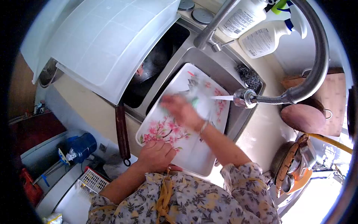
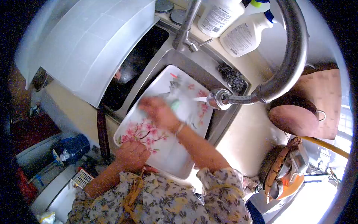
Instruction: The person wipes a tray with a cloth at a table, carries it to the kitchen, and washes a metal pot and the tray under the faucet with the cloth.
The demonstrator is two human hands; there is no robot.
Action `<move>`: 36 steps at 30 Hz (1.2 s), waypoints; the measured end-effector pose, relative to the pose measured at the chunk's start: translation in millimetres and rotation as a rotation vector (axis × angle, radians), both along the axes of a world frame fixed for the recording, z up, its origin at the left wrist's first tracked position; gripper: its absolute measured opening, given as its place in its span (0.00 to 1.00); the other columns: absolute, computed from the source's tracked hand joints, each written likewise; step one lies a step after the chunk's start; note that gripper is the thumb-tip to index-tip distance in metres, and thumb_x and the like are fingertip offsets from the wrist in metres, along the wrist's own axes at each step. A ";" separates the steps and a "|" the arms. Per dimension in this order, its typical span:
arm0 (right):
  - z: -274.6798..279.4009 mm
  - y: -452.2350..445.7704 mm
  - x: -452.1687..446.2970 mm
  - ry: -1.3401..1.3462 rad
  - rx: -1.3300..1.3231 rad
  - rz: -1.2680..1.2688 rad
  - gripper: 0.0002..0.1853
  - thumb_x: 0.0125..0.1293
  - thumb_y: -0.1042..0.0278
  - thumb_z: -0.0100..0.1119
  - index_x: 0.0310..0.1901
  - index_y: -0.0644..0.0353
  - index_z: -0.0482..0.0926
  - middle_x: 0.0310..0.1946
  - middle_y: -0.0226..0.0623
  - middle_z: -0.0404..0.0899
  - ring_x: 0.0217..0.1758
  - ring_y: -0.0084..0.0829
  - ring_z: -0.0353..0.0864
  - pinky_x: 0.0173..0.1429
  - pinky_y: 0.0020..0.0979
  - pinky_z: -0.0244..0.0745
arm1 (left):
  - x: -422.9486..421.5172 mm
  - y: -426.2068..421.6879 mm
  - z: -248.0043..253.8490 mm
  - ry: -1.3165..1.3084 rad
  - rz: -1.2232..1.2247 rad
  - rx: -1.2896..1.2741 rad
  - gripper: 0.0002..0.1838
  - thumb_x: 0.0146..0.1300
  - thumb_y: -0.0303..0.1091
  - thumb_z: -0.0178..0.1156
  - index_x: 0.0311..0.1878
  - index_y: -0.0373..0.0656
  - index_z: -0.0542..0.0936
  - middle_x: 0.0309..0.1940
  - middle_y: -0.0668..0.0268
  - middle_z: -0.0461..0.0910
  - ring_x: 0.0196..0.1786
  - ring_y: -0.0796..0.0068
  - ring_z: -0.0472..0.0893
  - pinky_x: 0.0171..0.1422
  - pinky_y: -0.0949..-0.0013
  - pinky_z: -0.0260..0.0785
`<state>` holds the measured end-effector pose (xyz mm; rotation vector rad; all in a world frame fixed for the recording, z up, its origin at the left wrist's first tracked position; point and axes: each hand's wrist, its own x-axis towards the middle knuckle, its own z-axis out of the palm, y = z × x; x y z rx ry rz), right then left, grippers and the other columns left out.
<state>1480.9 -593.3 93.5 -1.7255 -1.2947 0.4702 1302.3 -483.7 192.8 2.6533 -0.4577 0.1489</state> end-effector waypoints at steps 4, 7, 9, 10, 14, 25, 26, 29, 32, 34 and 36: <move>-66.8 -13.6 75.9 -0.470 -0.380 -0.533 0.12 0.61 0.59 0.57 0.46 0.34 0.82 0.52 0.37 0.69 0.55 0.41 0.67 0.57 0.44 0.64 | 1.8 2.3 2.0 0.114 -0.038 0.005 0.28 0.49 0.66 0.57 0.29 0.47 0.75 0.27 0.69 0.72 0.33 0.69 0.75 0.36 0.66 0.65; -92.7 -29.5 90.1 -0.517 -0.690 -0.726 0.14 0.63 0.60 0.51 0.51 0.37 0.78 0.50 0.36 0.72 0.57 0.41 0.67 0.56 0.43 0.64 | 1.9 3.4 3.4 0.116 -0.035 -0.021 0.28 0.48 0.66 0.57 0.29 0.47 0.76 0.27 0.69 0.73 0.34 0.69 0.76 0.38 0.66 0.66; -122.7 -31.6 86.8 -0.527 -0.787 -0.808 0.17 0.63 0.62 0.48 0.54 0.43 0.76 0.48 0.37 0.73 0.57 0.40 0.67 0.57 0.44 0.63 | 3.4 3.3 1.7 0.167 -0.035 0.010 0.28 0.48 0.67 0.57 0.29 0.47 0.77 0.27 0.69 0.73 0.34 0.69 0.76 0.38 0.66 0.66; -82.6 -24.1 73.9 -0.395 -0.780 -0.656 0.18 0.64 0.63 0.46 0.55 0.47 0.74 0.49 0.36 0.73 0.56 0.39 0.68 0.58 0.45 0.61 | 3.2 0.5 2.7 0.219 -0.052 0.034 0.29 0.48 0.68 0.56 0.29 0.47 0.77 0.26 0.69 0.73 0.35 0.69 0.76 0.39 0.66 0.67; -10.7 -7.5 -1.3 -0.237 -0.471 -0.626 0.10 0.59 0.64 0.58 0.42 0.51 0.80 0.46 0.38 0.74 0.51 0.44 0.72 0.55 0.46 0.69 | 5.3 -0.2 1.9 0.114 -0.042 -0.002 0.30 0.46 0.70 0.57 0.27 0.47 0.77 0.25 0.69 0.72 0.33 0.68 0.75 0.36 0.67 0.67; -83.5 -66.5 77.0 1.182 0.416 -1.347 0.10 0.61 0.55 0.62 0.32 0.51 0.77 0.28 0.28 0.78 0.27 0.24 0.77 0.27 0.26 0.70 | 8.0 -6.7 25.1 0.089 -0.015 0.087 0.31 0.44 0.70 0.59 0.25 0.46 0.74 0.26 0.66 0.72 0.32 0.66 0.74 0.33 0.64 0.67; -49.3 -64.5 73.1 1.387 0.385 -1.200 0.11 0.60 0.55 0.65 0.35 0.52 0.77 0.29 0.27 0.78 0.30 0.24 0.77 0.31 0.28 0.73 | 7.6 -7.2 25.7 0.119 -0.010 0.093 0.32 0.44 0.70 0.59 0.26 0.45 0.75 0.26 0.66 0.72 0.32 0.65 0.75 0.34 0.64 0.67; 0.6 -38.1 73.1 1.550 0.507 -0.966 0.10 0.58 0.59 0.67 0.32 0.51 0.75 0.24 0.23 0.73 0.25 0.23 0.75 0.29 0.29 0.75 | 5.6 -7.1 20.3 0.139 -0.010 0.092 0.33 0.43 0.70 0.60 0.27 0.44 0.76 0.28 0.64 0.74 0.34 0.64 0.76 0.35 0.63 0.69; 32.6 -14.5 85.6 1.170 0.723 -0.841 0.13 0.59 0.63 0.65 0.42 0.58 0.76 0.33 0.31 0.75 0.34 0.29 0.77 0.39 0.31 0.76 | 4.7 -7.0 19.1 0.217 -0.009 0.105 0.34 0.43 0.71 0.60 0.28 0.42 0.77 0.29 0.62 0.76 0.35 0.62 0.77 0.37 0.61 0.70; 20.8 3.3 113.1 0.877 0.740 -1.051 0.18 0.58 0.64 0.64 0.48 0.61 0.74 0.38 0.35 0.74 0.40 0.33 0.76 0.46 0.33 0.74 | 10.1 -7.6 23.6 0.288 -0.034 0.138 0.35 0.43 0.71 0.60 0.28 0.42 0.78 0.29 0.61 0.76 0.35 0.60 0.78 0.37 0.60 0.71; 46.5 12.9 123.8 0.312 0.446 -1.343 0.31 0.57 0.65 0.63 0.62 0.67 0.67 0.50 0.47 0.69 0.55 0.41 0.70 0.62 0.36 0.64 | 3.7 -5.3 11.4 0.206 -0.022 0.036 0.35 0.43 0.71 0.61 0.27 0.40 0.78 0.28 0.59 0.76 0.35 0.58 0.78 0.39 0.58 0.71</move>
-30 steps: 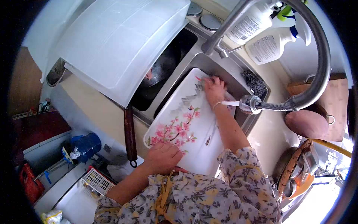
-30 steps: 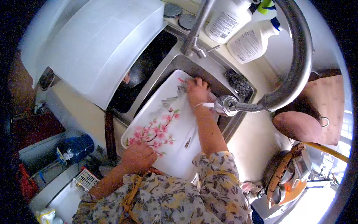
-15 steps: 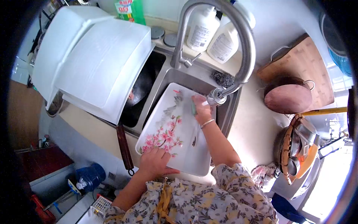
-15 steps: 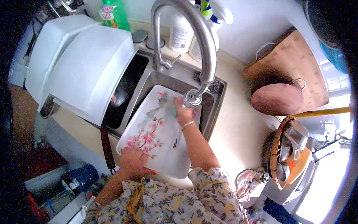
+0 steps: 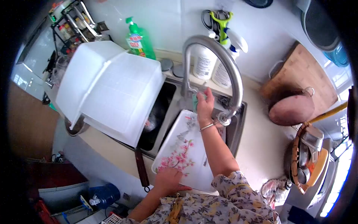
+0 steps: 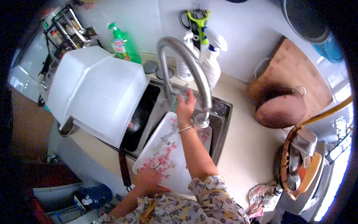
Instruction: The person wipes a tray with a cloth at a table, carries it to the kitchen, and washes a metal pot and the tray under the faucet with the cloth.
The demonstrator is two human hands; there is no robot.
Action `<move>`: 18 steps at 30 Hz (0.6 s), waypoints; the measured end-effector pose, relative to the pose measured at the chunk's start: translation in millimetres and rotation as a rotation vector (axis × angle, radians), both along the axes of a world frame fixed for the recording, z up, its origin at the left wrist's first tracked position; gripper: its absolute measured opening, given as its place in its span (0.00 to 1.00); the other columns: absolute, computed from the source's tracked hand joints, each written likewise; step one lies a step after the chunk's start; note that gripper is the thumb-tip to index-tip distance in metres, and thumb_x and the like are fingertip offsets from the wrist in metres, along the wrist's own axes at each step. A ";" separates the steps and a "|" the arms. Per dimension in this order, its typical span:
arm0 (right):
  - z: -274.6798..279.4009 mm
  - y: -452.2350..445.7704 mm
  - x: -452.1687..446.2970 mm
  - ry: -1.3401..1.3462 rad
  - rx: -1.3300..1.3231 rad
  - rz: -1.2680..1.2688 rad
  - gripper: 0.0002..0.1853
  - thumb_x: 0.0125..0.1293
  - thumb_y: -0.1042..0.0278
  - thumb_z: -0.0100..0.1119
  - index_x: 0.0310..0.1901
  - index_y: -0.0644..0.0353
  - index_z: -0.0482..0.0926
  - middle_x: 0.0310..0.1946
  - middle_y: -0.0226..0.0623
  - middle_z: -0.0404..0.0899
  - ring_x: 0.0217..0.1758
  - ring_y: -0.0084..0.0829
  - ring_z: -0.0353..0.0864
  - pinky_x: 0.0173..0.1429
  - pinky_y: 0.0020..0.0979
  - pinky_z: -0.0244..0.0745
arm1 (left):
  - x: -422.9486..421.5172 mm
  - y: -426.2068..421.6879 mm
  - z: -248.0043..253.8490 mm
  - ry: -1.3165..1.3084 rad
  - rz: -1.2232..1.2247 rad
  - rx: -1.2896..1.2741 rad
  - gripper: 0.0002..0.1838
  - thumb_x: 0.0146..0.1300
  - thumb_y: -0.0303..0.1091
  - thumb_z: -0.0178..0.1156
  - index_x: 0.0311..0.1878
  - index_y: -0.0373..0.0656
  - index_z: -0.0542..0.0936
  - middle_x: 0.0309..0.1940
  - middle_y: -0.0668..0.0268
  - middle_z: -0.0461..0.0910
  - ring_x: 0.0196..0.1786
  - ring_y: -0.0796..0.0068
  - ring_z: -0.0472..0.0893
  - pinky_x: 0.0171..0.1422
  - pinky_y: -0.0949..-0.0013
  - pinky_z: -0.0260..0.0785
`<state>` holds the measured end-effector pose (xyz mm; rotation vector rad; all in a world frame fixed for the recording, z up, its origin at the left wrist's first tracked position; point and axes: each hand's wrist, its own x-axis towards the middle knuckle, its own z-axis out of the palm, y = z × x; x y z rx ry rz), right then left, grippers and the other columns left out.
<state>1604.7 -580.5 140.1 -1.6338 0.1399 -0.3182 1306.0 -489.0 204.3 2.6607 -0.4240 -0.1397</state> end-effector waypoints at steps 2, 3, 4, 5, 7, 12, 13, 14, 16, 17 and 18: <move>-0.9 9.1 22.0 -0.023 -0.109 -0.019 0.30 0.56 0.64 0.63 0.59 0.68 0.69 0.50 0.49 0.69 0.55 0.44 0.71 0.62 0.36 0.65 | 1.8 0.9 6.5 0.036 0.014 0.028 0.35 0.44 0.71 0.61 0.28 0.40 0.78 0.29 0.59 0.76 0.35 0.58 0.78 0.39 0.58 0.71; 5.4 12.1 30.1 0.011 -0.156 -0.001 0.30 0.56 0.63 0.63 0.58 0.69 0.70 0.51 0.49 0.69 0.55 0.44 0.71 0.62 0.37 0.65 | 3.7 0.4 9.6 0.086 0.012 0.033 0.35 0.44 0.70 0.61 0.28 0.39 0.78 0.29 0.59 0.76 0.35 0.58 0.78 0.39 0.59 0.71; 10.4 17.4 35.7 0.015 -0.185 -0.011 0.29 0.56 0.62 0.62 0.58 0.69 0.71 0.51 0.49 0.68 0.55 0.45 0.72 0.62 0.37 0.65 | 4.7 0.6 12.3 0.079 0.003 0.046 0.36 0.43 0.71 0.60 0.29 0.39 0.78 0.28 0.59 0.76 0.35 0.58 0.78 0.39 0.59 0.71; 13.9 22.0 39.9 0.006 -0.179 -0.004 0.29 0.56 0.62 0.62 0.58 0.69 0.71 0.51 0.49 0.68 0.55 0.45 0.72 0.62 0.37 0.65 | 5.7 1.6 15.1 0.071 0.011 0.051 0.36 0.43 0.71 0.60 0.29 0.39 0.78 0.28 0.59 0.76 0.35 0.58 0.78 0.39 0.59 0.71; 28.1 17.9 38.6 0.054 -0.398 0.041 0.29 0.56 0.62 0.62 0.59 0.67 0.71 0.52 0.49 0.68 0.55 0.46 0.71 0.62 0.38 0.66 | 4.0 -1.7 19.5 0.138 -0.001 0.121 0.35 0.44 0.70 0.60 0.30 0.40 0.79 0.29 0.61 0.76 0.38 0.60 0.78 0.39 0.61 0.72; -18.0 17.2 -6.4 0.159 -0.010 0.171 0.17 0.62 0.61 0.56 0.47 0.65 0.76 0.44 0.45 0.77 0.47 0.41 0.77 0.53 0.36 0.72 | -1.9 -6.6 19.8 0.027 -0.021 0.121 0.31 0.44 0.67 0.62 0.31 0.43 0.78 0.33 0.64 0.76 0.40 0.64 0.77 0.39 0.62 0.72; -31.9 7.6 -26.9 0.334 0.139 0.347 0.16 0.63 0.62 0.55 0.48 0.63 0.76 0.43 0.46 0.78 0.44 0.40 0.79 0.47 0.38 0.75 | -1.2 -5.1 19.5 -0.023 -0.021 0.102 0.30 0.43 0.65 0.64 0.31 0.44 0.78 0.33 0.65 0.75 0.40 0.65 0.76 0.39 0.62 0.72; -32.5 -7.3 -51.0 0.613 0.587 0.441 0.15 0.64 0.62 0.52 0.47 0.62 0.76 0.41 0.44 0.79 0.42 0.40 0.80 0.46 0.39 0.76 | -0.6 -4.7 19.8 -0.075 -0.039 0.047 0.24 0.40 0.57 0.68 0.30 0.46 0.77 0.32 0.66 0.74 0.40 0.65 0.76 0.39 0.63 0.70; -26.9 -35.7 -100.1 0.921 1.165 0.551 0.13 0.66 0.62 0.50 0.46 0.61 0.75 0.41 0.43 0.80 0.42 0.41 0.81 0.48 0.43 0.77 | -3.3 -2.6 17.5 -0.106 -0.077 0.068 0.20 0.41 0.52 0.67 0.30 0.46 0.76 0.31 0.67 0.74 0.39 0.66 0.76 0.39 0.63 0.69; -21.3 -51.2 -118.0 0.962 1.287 0.575 0.13 0.67 0.61 0.50 0.46 0.61 0.75 0.43 0.43 0.80 0.45 0.41 0.80 0.51 0.45 0.77 | -5.0 -2.0 16.4 -0.139 -0.100 0.097 0.16 0.43 0.46 0.67 0.30 0.47 0.76 0.30 0.68 0.73 0.38 0.66 0.76 0.39 0.64 0.68; -8.8 -66.5 -130.8 0.963 1.292 0.575 0.13 0.67 0.61 0.50 0.46 0.61 0.75 0.43 0.43 0.80 0.45 0.41 0.80 0.51 0.45 0.77 | -5.0 -2.6 16.5 -0.136 -0.101 0.101 0.16 0.43 0.46 0.67 0.30 0.47 0.76 0.30 0.68 0.73 0.38 0.66 0.76 0.39 0.64 0.68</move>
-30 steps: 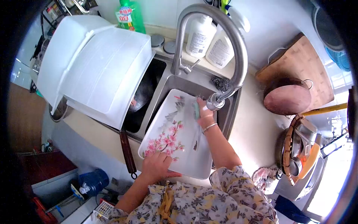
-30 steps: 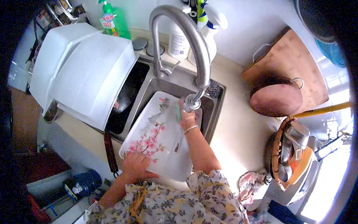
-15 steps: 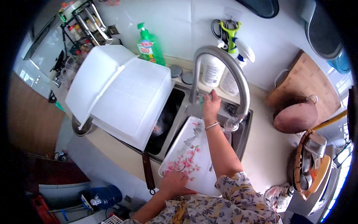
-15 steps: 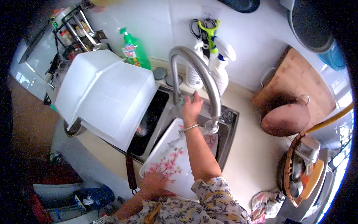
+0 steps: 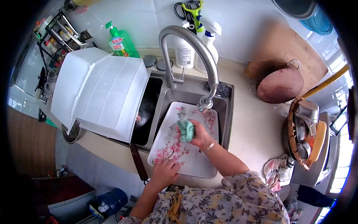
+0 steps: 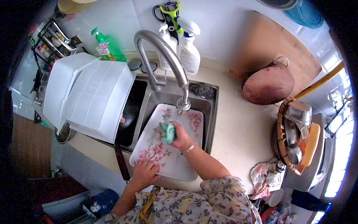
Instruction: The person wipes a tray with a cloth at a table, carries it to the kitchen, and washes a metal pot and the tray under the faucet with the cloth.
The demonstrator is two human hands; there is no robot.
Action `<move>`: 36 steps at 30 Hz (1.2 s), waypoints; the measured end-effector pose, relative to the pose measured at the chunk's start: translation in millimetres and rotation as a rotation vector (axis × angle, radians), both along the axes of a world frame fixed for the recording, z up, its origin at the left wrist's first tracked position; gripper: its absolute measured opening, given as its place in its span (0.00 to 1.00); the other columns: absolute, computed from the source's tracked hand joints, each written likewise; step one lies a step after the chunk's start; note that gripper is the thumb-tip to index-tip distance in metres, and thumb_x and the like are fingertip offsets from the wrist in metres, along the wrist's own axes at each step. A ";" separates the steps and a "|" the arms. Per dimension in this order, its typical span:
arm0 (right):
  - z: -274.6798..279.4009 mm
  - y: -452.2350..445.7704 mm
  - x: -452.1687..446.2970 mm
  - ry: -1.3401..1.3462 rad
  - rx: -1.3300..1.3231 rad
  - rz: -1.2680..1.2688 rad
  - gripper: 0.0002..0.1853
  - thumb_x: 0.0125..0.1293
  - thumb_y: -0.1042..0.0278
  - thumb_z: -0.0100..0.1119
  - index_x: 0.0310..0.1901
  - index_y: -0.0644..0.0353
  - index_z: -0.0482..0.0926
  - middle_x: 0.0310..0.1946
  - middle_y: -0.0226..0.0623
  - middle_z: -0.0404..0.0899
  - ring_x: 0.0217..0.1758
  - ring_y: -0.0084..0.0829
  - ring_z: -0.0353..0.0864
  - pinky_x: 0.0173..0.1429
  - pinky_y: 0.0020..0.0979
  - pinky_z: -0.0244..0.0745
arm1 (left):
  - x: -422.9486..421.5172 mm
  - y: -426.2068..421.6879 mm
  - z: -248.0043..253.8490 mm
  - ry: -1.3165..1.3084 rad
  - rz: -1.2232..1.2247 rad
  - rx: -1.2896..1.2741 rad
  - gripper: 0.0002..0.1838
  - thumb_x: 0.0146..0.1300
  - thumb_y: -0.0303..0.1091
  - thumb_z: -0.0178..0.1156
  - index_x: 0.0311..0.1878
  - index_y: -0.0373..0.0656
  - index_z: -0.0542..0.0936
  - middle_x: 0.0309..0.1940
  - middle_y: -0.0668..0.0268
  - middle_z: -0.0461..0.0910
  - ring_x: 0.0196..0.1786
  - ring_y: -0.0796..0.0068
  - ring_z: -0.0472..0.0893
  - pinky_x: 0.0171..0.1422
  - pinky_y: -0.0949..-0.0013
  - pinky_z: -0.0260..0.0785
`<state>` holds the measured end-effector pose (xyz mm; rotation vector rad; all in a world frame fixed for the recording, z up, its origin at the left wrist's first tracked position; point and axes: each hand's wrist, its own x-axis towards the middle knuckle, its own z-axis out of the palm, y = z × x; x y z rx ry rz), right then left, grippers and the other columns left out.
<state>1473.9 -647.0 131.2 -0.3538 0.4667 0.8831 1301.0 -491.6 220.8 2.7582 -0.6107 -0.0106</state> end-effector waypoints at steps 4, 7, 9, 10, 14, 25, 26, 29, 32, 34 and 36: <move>45.4 -57.3 -28.7 -0.110 -0.048 -0.122 0.13 0.67 0.65 0.54 0.52 0.56 0.70 0.46 0.45 0.77 0.48 0.40 0.80 0.45 0.42 0.81 | 3.8 -4.7 1.2 -0.103 -0.100 -0.003 0.05 0.50 0.35 0.61 0.29 0.48 0.76 0.28 0.69 0.71 0.34 0.69 0.74 0.38 0.65 0.65; 67.9 -93.1 -22.6 -0.265 -0.288 -0.091 0.12 0.67 0.75 0.51 0.51 0.55 0.70 0.41 0.40 0.77 0.42 0.29 0.80 0.27 0.22 0.75 | 25.9 -10.5 21.8 -0.255 -0.094 0.005 0.02 0.51 0.32 0.59 0.28 0.48 0.75 0.26 0.70 0.70 0.32 0.70 0.74 0.37 0.65 0.65; 80.3 -109.4 -14.6 -0.388 -0.420 -0.118 0.09 0.67 0.72 0.54 0.48 0.53 0.73 0.34 0.29 0.75 0.29 0.20 0.72 0.22 0.18 0.61 | 48.7 -17.9 38.8 -0.421 -0.110 0.005 0.03 0.51 0.30 0.59 0.27 0.48 0.74 0.25 0.70 0.69 0.31 0.71 0.74 0.37 0.66 0.65; 89.5 -110.0 -11.7 -0.410 -0.490 -0.140 0.07 0.67 0.67 0.55 0.45 0.53 0.73 0.32 0.28 0.74 0.27 0.20 0.71 0.22 0.19 0.60 | 57.7 -16.1 46.6 -0.411 -0.139 0.005 0.03 0.52 0.30 0.59 0.27 0.48 0.75 0.25 0.70 0.69 0.31 0.70 0.74 0.36 0.66 0.65; 111.4 -119.4 1.8 -0.404 -0.621 -0.257 0.14 0.66 0.51 0.56 0.35 0.53 0.73 0.24 0.25 0.71 0.21 0.20 0.67 0.20 0.22 0.58 | 76.1 -14.7 105.0 -0.376 -0.196 0.017 0.03 0.51 0.28 0.60 0.28 0.48 0.76 0.25 0.69 0.70 0.32 0.69 0.74 0.37 0.64 0.67; 76.9 -134.4 28.1 -0.334 -0.560 -0.421 0.16 0.68 0.49 0.49 0.32 0.53 0.69 0.19 0.27 0.64 0.15 0.23 0.60 0.17 0.26 0.51 | 49.1 23.7 224.2 -0.393 -0.024 -0.066 0.17 0.36 0.18 0.63 0.31 0.41 0.70 0.25 0.62 0.68 0.28 0.65 0.70 0.30 0.68 0.62; 78.7 -131.5 26.6 -0.297 -0.598 -0.416 0.16 0.68 0.48 0.49 0.30 0.50 0.68 0.19 0.25 0.64 0.14 0.21 0.57 0.18 0.26 0.48 | 45.8 26.8 230.4 -0.403 0.057 -0.069 0.17 0.37 0.18 0.63 0.31 0.40 0.69 0.25 0.63 0.67 0.28 0.68 0.69 0.31 0.71 0.61; 76.6 -126.0 21.5 -0.272 -0.604 -0.400 0.15 0.67 0.47 0.49 0.28 0.47 0.67 0.18 0.23 0.64 0.15 0.19 0.56 0.20 0.26 0.46 | 37.1 40.1 239.7 -0.369 0.163 -0.160 0.17 0.39 0.18 0.64 0.32 0.40 0.69 0.26 0.65 0.67 0.29 0.72 0.68 0.33 0.75 0.61; 76.8 -122.5 18.8 -0.266 -0.630 -0.417 0.15 0.67 0.48 0.49 0.28 0.47 0.67 0.18 0.23 0.64 0.15 0.19 0.55 0.20 0.26 0.45 | 20.6 58.1 243.4 -0.281 0.288 -0.352 0.20 0.41 0.20 0.67 0.38 0.39 0.71 0.34 0.68 0.69 0.38 0.76 0.69 0.46 0.75 0.62; 78.2 -120.7 17.9 -0.254 -0.645 -0.416 0.15 0.68 0.49 0.48 0.28 0.47 0.67 0.18 0.23 0.65 0.15 0.19 0.57 0.19 0.26 0.45 | 9.5 69.4 243.5 -0.234 0.435 -0.498 0.27 0.41 0.24 0.70 0.46 0.38 0.71 0.44 0.68 0.70 0.48 0.76 0.69 0.58 0.70 0.59; 78.1 -120.1 16.6 -0.266 -0.608 -0.404 0.14 0.69 0.51 0.48 0.28 0.48 0.67 0.18 0.23 0.65 0.15 0.19 0.57 0.19 0.25 0.45 | 1.4 76.1 245.1 -0.268 0.452 -0.476 0.29 0.40 0.24 0.71 0.49 0.37 0.71 0.45 0.67 0.71 0.49 0.74 0.70 0.58 0.70 0.60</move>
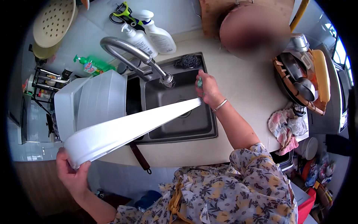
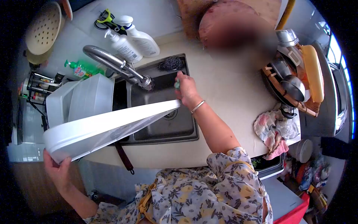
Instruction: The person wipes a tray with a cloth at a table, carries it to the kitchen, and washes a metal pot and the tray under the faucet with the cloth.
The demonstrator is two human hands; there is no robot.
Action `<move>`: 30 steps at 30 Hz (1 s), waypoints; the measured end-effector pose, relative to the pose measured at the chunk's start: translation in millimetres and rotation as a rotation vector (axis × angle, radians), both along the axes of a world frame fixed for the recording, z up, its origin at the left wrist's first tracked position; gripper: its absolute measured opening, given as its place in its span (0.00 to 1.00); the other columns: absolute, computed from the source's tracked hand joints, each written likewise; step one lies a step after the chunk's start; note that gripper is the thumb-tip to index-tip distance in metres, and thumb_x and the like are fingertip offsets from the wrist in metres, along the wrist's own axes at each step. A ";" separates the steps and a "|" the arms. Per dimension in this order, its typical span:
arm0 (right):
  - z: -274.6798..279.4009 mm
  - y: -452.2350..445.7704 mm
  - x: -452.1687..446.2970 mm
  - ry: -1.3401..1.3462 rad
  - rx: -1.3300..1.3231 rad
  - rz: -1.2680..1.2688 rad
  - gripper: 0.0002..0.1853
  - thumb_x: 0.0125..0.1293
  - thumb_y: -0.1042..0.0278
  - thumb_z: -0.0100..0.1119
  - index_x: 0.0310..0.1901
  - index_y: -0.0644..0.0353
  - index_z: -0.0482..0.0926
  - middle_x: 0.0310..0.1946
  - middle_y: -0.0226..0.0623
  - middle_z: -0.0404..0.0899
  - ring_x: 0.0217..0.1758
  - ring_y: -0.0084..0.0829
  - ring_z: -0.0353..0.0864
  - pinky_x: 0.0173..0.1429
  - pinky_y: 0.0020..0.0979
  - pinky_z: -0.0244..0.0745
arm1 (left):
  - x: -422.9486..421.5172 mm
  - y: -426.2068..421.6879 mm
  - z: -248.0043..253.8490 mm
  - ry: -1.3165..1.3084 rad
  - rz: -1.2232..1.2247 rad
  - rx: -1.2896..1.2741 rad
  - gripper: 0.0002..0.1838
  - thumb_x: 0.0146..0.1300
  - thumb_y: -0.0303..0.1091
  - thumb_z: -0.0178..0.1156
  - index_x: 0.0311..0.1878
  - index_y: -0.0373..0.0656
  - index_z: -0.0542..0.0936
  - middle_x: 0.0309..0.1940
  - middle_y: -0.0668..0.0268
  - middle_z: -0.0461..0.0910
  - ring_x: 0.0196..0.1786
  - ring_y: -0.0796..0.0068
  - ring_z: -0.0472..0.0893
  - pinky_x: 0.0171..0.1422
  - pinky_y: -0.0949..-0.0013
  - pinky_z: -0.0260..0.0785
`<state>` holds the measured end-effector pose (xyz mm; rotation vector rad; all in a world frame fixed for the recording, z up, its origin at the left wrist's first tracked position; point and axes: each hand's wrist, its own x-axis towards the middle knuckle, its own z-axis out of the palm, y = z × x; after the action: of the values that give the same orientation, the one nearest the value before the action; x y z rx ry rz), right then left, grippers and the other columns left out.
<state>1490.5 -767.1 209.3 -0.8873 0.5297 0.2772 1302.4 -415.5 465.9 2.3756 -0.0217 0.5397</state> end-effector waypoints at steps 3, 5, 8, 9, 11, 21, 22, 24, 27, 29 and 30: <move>-1.9 1.4 2.0 -0.041 0.022 0.027 0.13 0.70 0.53 0.47 0.29 0.49 0.68 0.18 0.24 0.65 0.15 0.19 0.58 0.17 0.25 0.46 | -11.8 6.0 6.6 -0.055 0.099 0.004 0.34 0.39 0.24 0.71 0.54 0.35 0.71 0.47 0.64 0.72 0.51 0.72 0.72 0.58 0.69 0.62; -2.4 2.0 4.0 -0.063 0.009 0.041 0.13 0.70 0.55 0.46 0.30 0.50 0.69 0.18 0.24 0.66 0.15 0.19 0.59 0.17 0.24 0.47 | -22.7 21.7 8.8 -0.082 0.178 -0.019 0.36 0.39 0.24 0.71 0.56 0.34 0.71 0.48 0.63 0.73 0.50 0.71 0.73 0.58 0.68 0.64; -11.3 3.4 7.5 -0.171 -0.052 0.015 0.11 0.70 0.58 0.48 0.40 0.55 0.74 0.26 0.28 0.75 0.23 0.21 0.71 0.20 0.24 0.62 | -37.6 56.9 14.8 -0.241 0.238 -0.056 0.34 0.39 0.22 0.68 0.55 0.32 0.72 0.46 0.61 0.75 0.47 0.72 0.75 0.57 0.68 0.65; -14.7 7.2 8.0 -0.173 -0.049 0.021 0.11 0.70 0.58 0.48 0.40 0.55 0.74 0.26 0.28 0.75 0.23 0.21 0.71 0.20 0.24 0.62 | -39.1 55.8 16.0 -0.244 0.244 -0.053 0.34 0.39 0.22 0.68 0.55 0.32 0.72 0.46 0.61 0.75 0.47 0.72 0.75 0.57 0.68 0.65; -20.6 16.9 0.4 -0.140 -0.062 0.193 0.11 0.69 0.58 0.48 0.45 0.55 0.74 0.30 0.28 0.76 0.30 0.21 0.75 0.22 0.25 0.67 | -40.0 55.1 19.2 -0.237 0.222 -0.068 0.31 0.40 0.23 0.68 0.53 0.32 0.73 0.44 0.61 0.76 0.46 0.72 0.76 0.56 0.68 0.65; -17.3 23.6 -12.6 0.015 -0.128 -0.155 0.13 0.68 0.53 0.46 0.34 0.53 0.72 0.26 0.30 0.70 0.26 0.26 0.68 0.24 0.32 0.62 | -18.6 66.4 -24.7 -0.182 0.079 -0.007 0.33 0.45 0.33 0.73 0.54 0.30 0.71 0.48 0.58 0.75 0.48 0.66 0.75 0.56 0.64 0.67; -20.9 17.1 -13.9 -0.052 -0.116 -0.164 0.13 0.68 0.53 0.47 0.34 0.53 0.71 0.26 0.29 0.70 0.25 0.25 0.69 0.23 0.32 0.62 | -15.5 74.4 -36.1 -0.176 -0.008 -0.064 0.30 0.47 0.34 0.71 0.52 0.31 0.71 0.45 0.59 0.75 0.46 0.67 0.74 0.53 0.65 0.67; -25.9 1.0 -14.4 -0.152 -0.129 -0.173 0.14 0.70 0.53 0.45 0.36 0.54 0.72 0.26 0.27 0.71 0.24 0.24 0.70 0.21 0.33 0.63 | 1.3 54.8 -39.8 -0.128 -0.287 -0.057 0.21 0.50 0.35 0.67 0.43 0.34 0.71 0.35 0.63 0.71 0.38 0.72 0.70 0.44 0.70 0.62; 6.1 -10.2 -35.3 -0.278 -0.148 -0.174 0.15 0.71 0.52 0.45 0.39 0.56 0.74 0.28 0.29 0.73 0.29 0.25 0.74 0.28 0.33 0.70 | 15.8 44.3 -56.0 -0.169 -0.267 -0.008 0.14 0.45 0.27 0.65 0.31 0.38 0.69 0.25 0.66 0.65 0.29 0.74 0.66 0.33 0.72 0.58; 18.3 -17.0 -47.4 -0.288 -0.150 -0.259 0.18 0.72 0.52 0.44 0.45 0.60 0.75 0.34 0.33 0.76 0.37 0.28 0.77 0.41 0.31 0.75 | 19.4 44.4 -70.7 -0.159 -0.280 -0.077 0.13 0.45 0.25 0.65 0.30 0.39 0.69 0.23 0.66 0.65 0.27 0.73 0.66 0.31 0.72 0.58; 26.7 -20.1 -56.6 -0.321 -0.111 -0.270 0.18 0.72 0.55 0.44 0.49 0.60 0.73 0.37 0.36 0.76 0.41 0.30 0.77 0.44 0.33 0.75 | 22.4 42.4 -76.7 -0.136 -0.282 -0.113 0.13 0.44 0.23 0.65 0.29 0.40 0.68 0.22 0.65 0.64 0.25 0.71 0.66 0.29 0.72 0.58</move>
<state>1433.9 -787.2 236.0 -0.9343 0.3623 -0.1404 1324.7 -373.1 389.2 2.1742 -0.3719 0.5487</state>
